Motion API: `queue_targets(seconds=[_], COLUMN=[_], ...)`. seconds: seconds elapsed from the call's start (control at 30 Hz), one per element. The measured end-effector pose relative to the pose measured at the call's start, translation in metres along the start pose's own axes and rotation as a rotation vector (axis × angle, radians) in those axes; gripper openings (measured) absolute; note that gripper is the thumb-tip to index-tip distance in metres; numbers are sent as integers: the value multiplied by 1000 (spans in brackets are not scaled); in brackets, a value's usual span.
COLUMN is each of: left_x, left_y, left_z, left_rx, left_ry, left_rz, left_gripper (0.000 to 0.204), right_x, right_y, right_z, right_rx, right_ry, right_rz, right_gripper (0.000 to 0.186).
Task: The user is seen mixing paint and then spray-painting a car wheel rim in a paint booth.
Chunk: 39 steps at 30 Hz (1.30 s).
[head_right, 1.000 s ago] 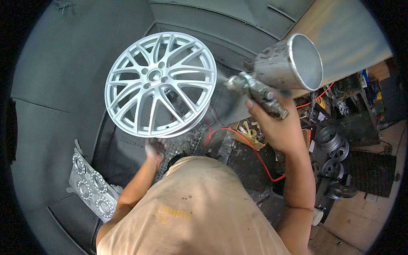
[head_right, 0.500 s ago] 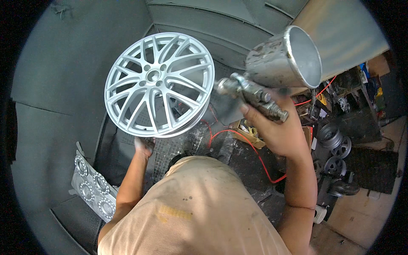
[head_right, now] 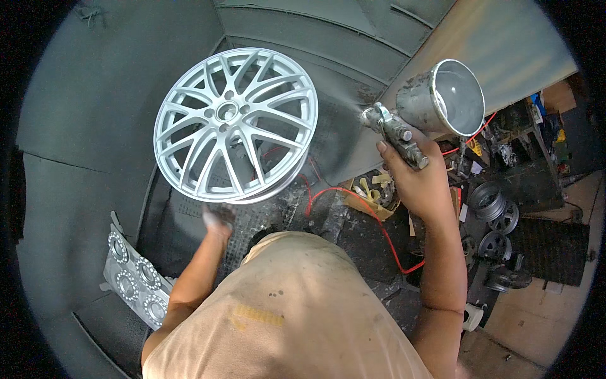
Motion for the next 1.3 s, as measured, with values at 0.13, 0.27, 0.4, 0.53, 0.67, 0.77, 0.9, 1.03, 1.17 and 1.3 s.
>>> queue_targets(seconds=[0.13,0.27,0.4,0.53,0.67,0.77,0.9,1.03,1.17,1.3], left_x=[-8,-14,25,35,37,62,77,99,120,125], left_y=[-50,-43,-10,33,72,96,111,70,20,39], left_z=[-45,-51,-48,-53,-65,-53,-35,-45,-57,-56], left_rx=[116,74,49,-10,-132,-176,-290,-139,29,65], left_ry=[-74,-94,-43,-36,-58,-90,-162,-68,-70,-94], left_rz=[10,-23,0,31,55,18,-74,66,57,-35], left_gripper=[78,80,76,75,70,67,71,77,75,77], right_x=[-15,-21,-29,-15,-12,-23,-48,-69,-80,-81], right_y=[-24,-50,-42,-33,-23,-33,-69,-85,-70,-69], right_z=[-19,-43,-78,-89,-100,-117,-136,-150,-144,-138], right_rx=[58,91,38,96,89,60,-23,24,104,127], right_ry=[-85,-316,-334,-69,30,-6,-274,-356,-111,29], right_rz=[-13,206,266,2,-16,2,180,209,90,-78], right_gripper=[33,36,36,35,34,34,33,35,36,34])
Point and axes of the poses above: each hand's wrist, its own z-axis towards the middle knuckle, its own x-axis out of the back of the hand, y = z × x, the point moved 5 cm from there along z, towards the middle knuckle, and after that the axes turned 7 degrees about -z, right-handed, at the moved point
